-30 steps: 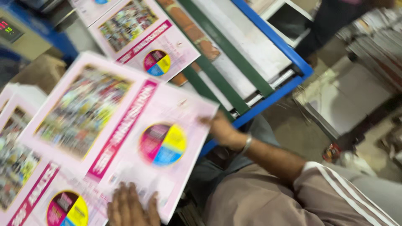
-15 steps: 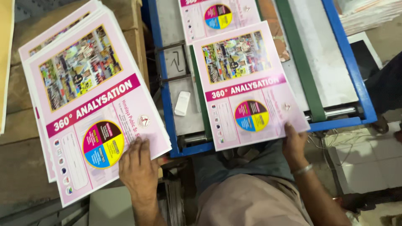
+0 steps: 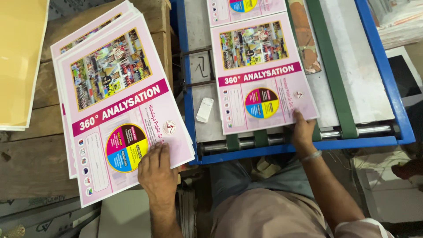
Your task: The person repeatedly picks up printed sheets from a stack on the left and places them onto a blue-framed roller table on the right. The sheets are handled one at a time and stacked in a neat pile on the table throughout the clip.
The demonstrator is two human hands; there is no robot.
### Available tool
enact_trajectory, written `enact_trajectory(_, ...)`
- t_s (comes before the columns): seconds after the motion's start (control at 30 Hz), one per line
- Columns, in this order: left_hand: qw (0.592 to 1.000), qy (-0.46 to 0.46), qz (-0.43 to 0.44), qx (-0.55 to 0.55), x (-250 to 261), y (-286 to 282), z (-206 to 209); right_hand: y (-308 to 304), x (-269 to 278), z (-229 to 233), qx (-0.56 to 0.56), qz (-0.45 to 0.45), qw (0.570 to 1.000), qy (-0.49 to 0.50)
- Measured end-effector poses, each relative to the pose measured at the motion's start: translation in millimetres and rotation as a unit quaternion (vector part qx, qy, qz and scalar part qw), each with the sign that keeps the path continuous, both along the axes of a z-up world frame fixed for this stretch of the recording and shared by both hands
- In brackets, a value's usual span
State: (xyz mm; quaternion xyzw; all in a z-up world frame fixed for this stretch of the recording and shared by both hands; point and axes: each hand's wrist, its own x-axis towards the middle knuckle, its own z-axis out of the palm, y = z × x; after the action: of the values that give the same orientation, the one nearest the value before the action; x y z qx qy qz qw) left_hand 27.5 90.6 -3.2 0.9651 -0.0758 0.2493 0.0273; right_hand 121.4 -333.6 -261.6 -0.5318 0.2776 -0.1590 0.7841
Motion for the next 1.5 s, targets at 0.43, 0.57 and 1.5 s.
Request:
enact_trajectory(0.43,0.958,0.155,-0.097,-0.220,-1,49,54,6,-7,26,0.121,0.199,0.971,0.054)
enact_trajectory(0.57,0.973,0.013,-0.065,-0.220,-2,23,47,49,-30,81,0.143,0.347,0.927,0.000)
enact_trajectory(1.5,0.999,0.043,-0.024,-0.017,-6,-7,17,-29,-90,36,0.031,0.005,0.999,-0.032)
